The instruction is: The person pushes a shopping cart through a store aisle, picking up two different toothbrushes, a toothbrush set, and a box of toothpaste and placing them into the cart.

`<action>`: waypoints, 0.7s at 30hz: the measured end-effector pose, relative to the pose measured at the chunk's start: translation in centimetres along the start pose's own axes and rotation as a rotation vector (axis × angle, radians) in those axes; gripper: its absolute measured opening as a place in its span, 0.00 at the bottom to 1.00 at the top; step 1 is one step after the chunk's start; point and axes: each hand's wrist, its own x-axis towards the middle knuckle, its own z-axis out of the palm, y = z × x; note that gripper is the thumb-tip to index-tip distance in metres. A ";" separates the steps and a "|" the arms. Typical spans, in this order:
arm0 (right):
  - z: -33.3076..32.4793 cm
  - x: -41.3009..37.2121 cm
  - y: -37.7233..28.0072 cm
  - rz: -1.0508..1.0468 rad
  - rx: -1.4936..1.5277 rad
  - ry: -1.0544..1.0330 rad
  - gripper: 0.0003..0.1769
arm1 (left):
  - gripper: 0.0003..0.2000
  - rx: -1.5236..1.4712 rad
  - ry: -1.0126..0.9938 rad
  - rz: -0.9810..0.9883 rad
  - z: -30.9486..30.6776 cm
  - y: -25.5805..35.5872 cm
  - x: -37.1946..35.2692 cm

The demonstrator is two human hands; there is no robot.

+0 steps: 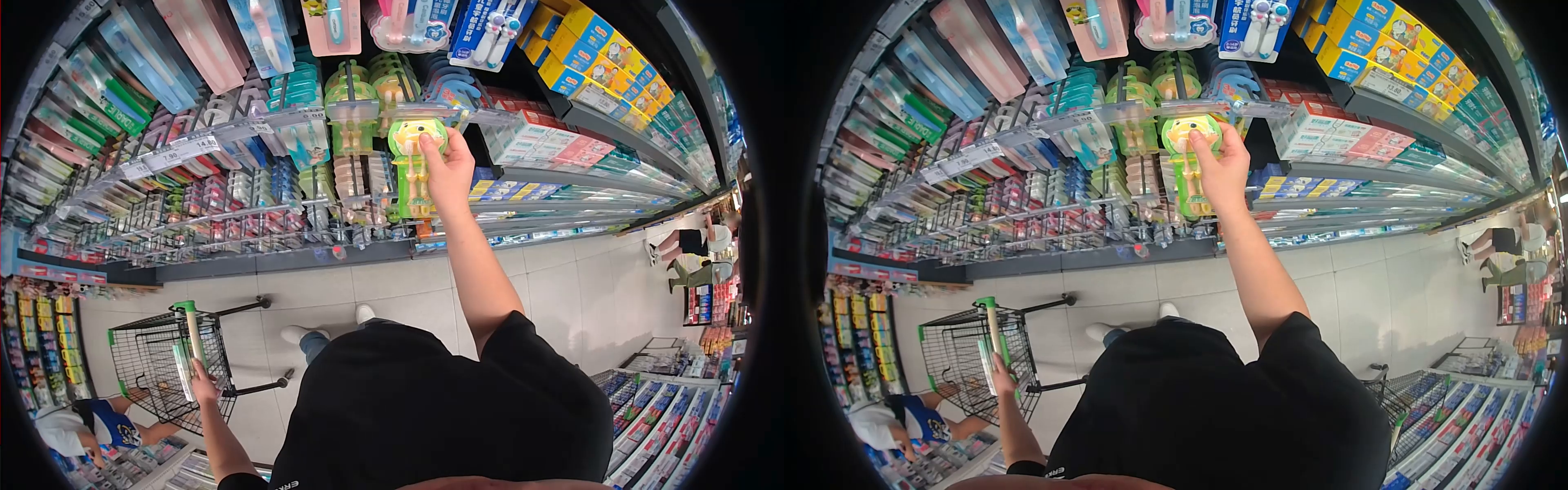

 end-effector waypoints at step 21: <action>-0.4 -0.6 1.5 0.007 0.151 0.002 0.14 | 0.53 0.088 -0.028 -0.018 -0.6 1.4 -0.6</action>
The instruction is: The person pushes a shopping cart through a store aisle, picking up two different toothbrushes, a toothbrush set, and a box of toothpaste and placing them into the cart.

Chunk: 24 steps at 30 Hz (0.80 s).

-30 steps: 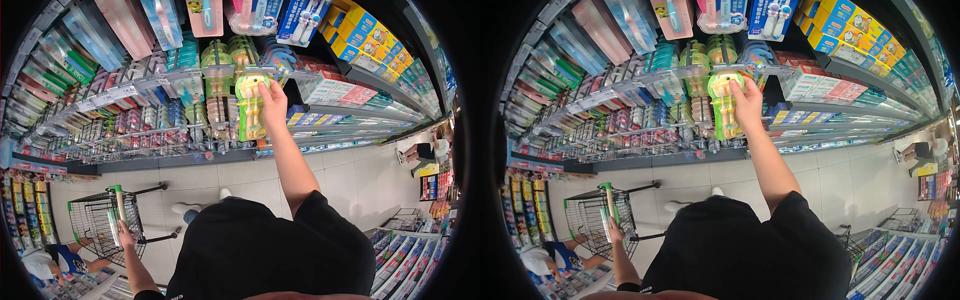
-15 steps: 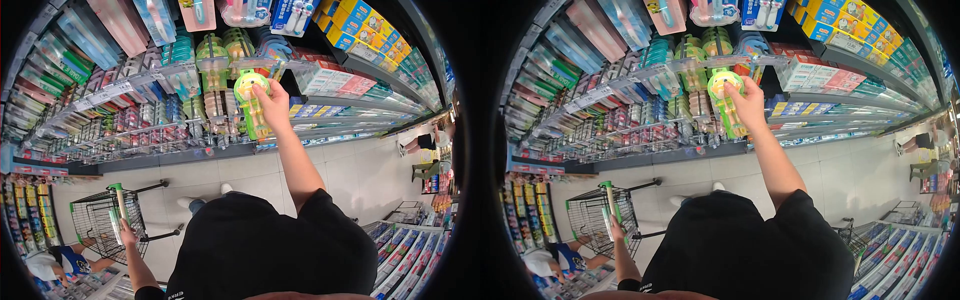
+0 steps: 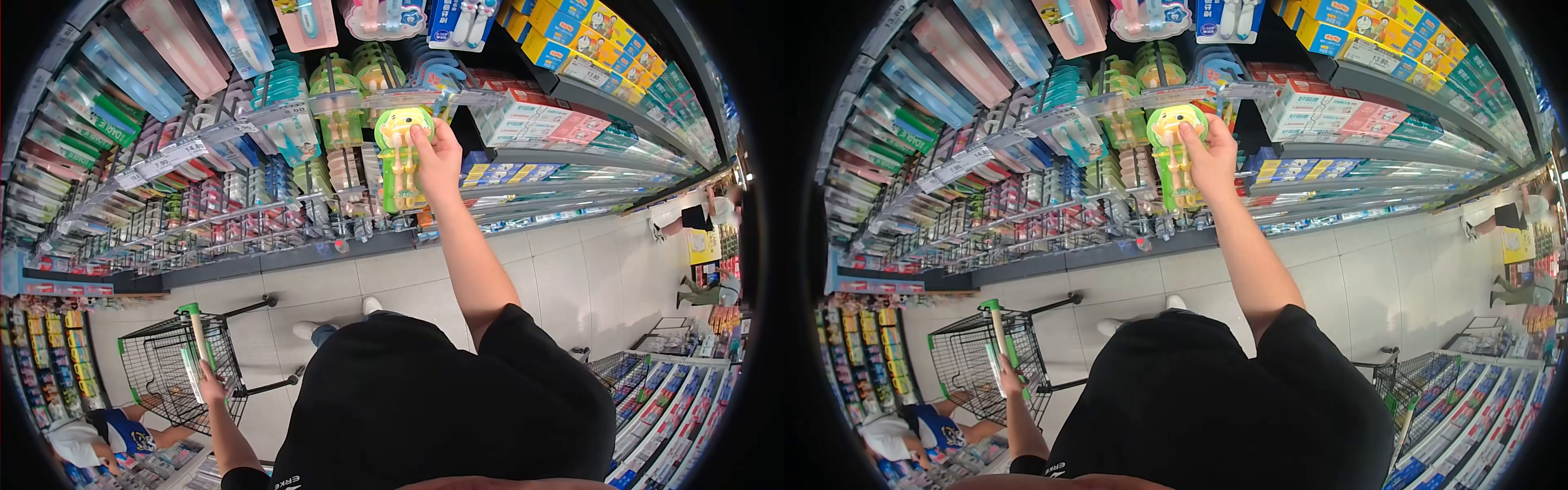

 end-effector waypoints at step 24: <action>1.6 5.4 3.1 -0.130 -0.286 0.000 0.17 | 0.51 -0.055 -0.023 -0.023 0.0 -0.7 0.6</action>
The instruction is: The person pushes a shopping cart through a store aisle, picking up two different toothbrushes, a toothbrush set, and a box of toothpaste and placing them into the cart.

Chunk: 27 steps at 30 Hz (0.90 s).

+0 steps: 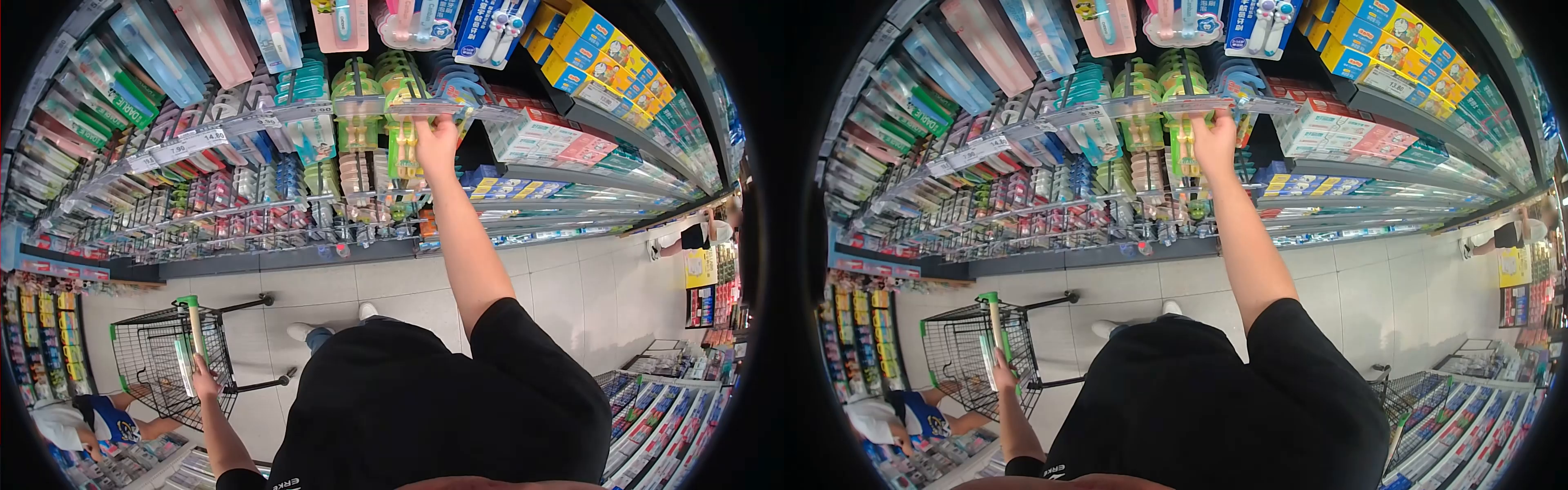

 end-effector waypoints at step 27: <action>3.3 -4.4 -1.3 -0.194 -0.400 -0.031 0.15 | 0.50 -0.021 0.021 0.019 0.3 1.0 -0.7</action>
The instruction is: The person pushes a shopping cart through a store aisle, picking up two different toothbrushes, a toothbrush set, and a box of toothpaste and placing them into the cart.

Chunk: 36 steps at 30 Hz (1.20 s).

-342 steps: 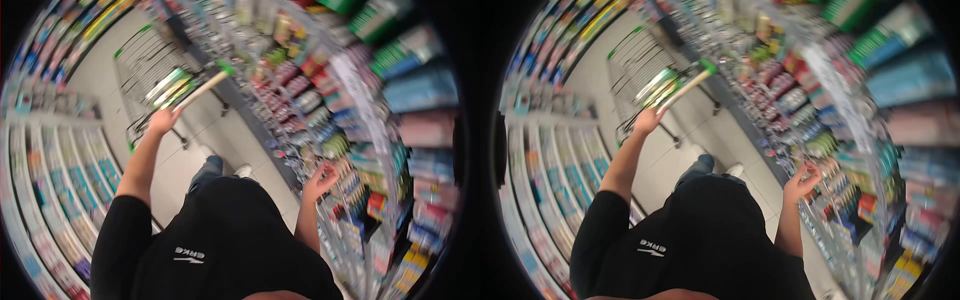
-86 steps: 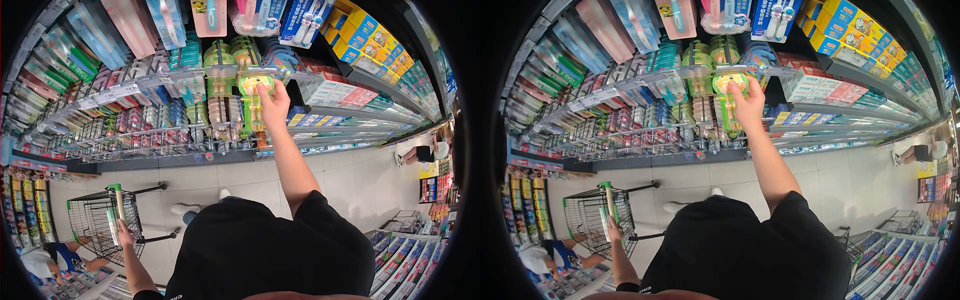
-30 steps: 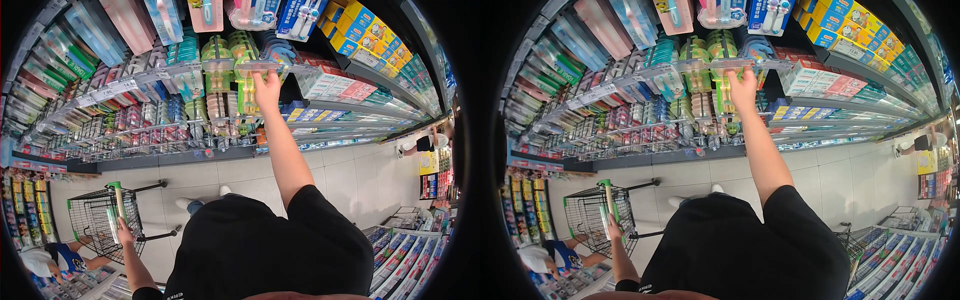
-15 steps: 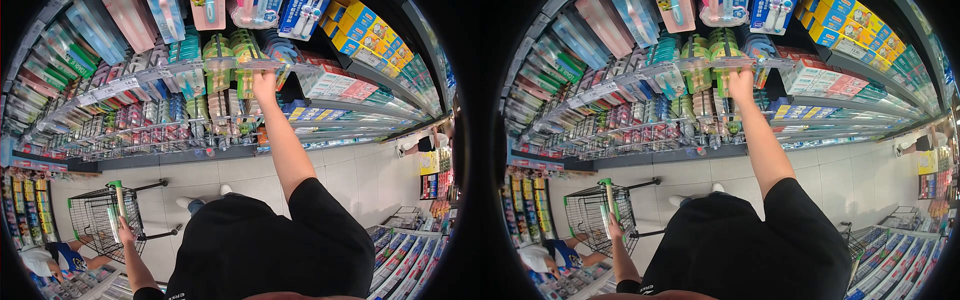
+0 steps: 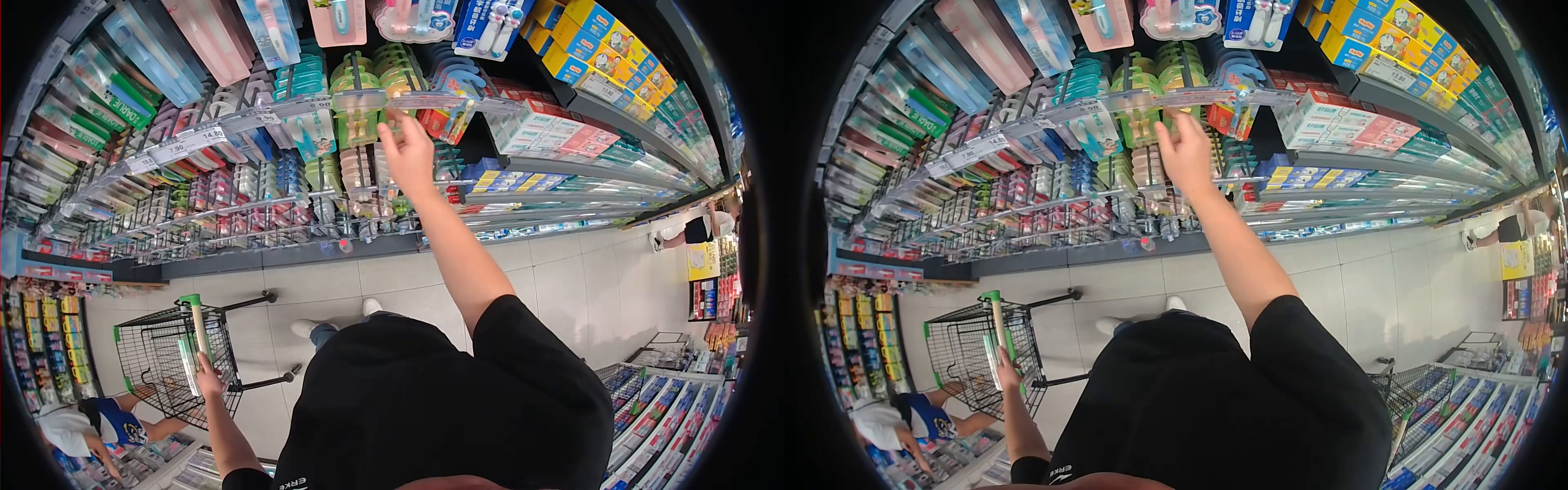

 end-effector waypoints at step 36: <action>-6.0 0.3 3.8 -0.054 -0.219 0.424 0.19 | 0.49 0.046 -0.030 -0.012 -0.1 -1.4 1.3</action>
